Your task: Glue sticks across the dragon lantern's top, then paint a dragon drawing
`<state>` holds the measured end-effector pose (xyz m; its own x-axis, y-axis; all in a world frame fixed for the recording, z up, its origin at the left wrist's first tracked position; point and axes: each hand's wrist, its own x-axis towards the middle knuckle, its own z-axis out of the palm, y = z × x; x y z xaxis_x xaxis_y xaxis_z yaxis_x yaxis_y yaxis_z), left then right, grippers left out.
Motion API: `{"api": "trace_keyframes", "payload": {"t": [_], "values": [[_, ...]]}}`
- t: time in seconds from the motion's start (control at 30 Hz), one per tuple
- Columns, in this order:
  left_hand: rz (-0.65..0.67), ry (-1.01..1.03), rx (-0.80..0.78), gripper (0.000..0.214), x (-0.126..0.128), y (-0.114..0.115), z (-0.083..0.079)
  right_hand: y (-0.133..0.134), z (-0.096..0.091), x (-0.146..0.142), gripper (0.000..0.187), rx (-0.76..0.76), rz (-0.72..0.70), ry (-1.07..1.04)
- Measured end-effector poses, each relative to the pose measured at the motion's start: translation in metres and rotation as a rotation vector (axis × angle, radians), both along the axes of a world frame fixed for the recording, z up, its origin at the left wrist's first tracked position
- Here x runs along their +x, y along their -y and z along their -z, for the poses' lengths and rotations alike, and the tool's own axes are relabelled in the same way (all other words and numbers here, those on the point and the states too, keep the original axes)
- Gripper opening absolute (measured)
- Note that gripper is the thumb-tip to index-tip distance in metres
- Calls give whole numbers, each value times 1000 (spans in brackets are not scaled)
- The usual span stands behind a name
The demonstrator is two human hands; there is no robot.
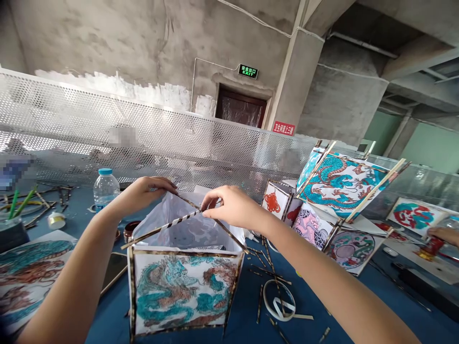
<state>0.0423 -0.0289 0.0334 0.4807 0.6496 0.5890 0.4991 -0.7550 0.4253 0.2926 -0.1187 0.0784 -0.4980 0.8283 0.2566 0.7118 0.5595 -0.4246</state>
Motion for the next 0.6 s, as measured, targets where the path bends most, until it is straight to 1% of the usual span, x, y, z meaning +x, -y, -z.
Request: {"api": "trace_keyframes", "payload": {"t": [0.07,0.13,0.2,0.3,0.37,0.43,0.5,0.6], "values": [[17,10,-16,28,-3,-3,1,-3,2,-3,12,-6,-3,4],[36,79,-63,25,-6,-8,3,-5,3,-4,12,-23,-2,-4],[33,209,-147,24,-9,-15,7,-5,4,-4,12,-38,5,-8],[-38,373,-334,30,-10,-22,14,-5,4,-4,12,-61,13,-8],[-60,405,-465,33,-10,-24,17,-6,5,-3,13,-82,5,-16],[-39,412,-561,34,-9,-25,19,-6,6,-3,14,-93,3,-23],[-26,418,-611,35,-7,-27,21,-7,6,-3,14,-97,3,-23],[-48,438,-662,37,-4,-31,23,-6,6,-2,15,-95,-2,-9]]}}
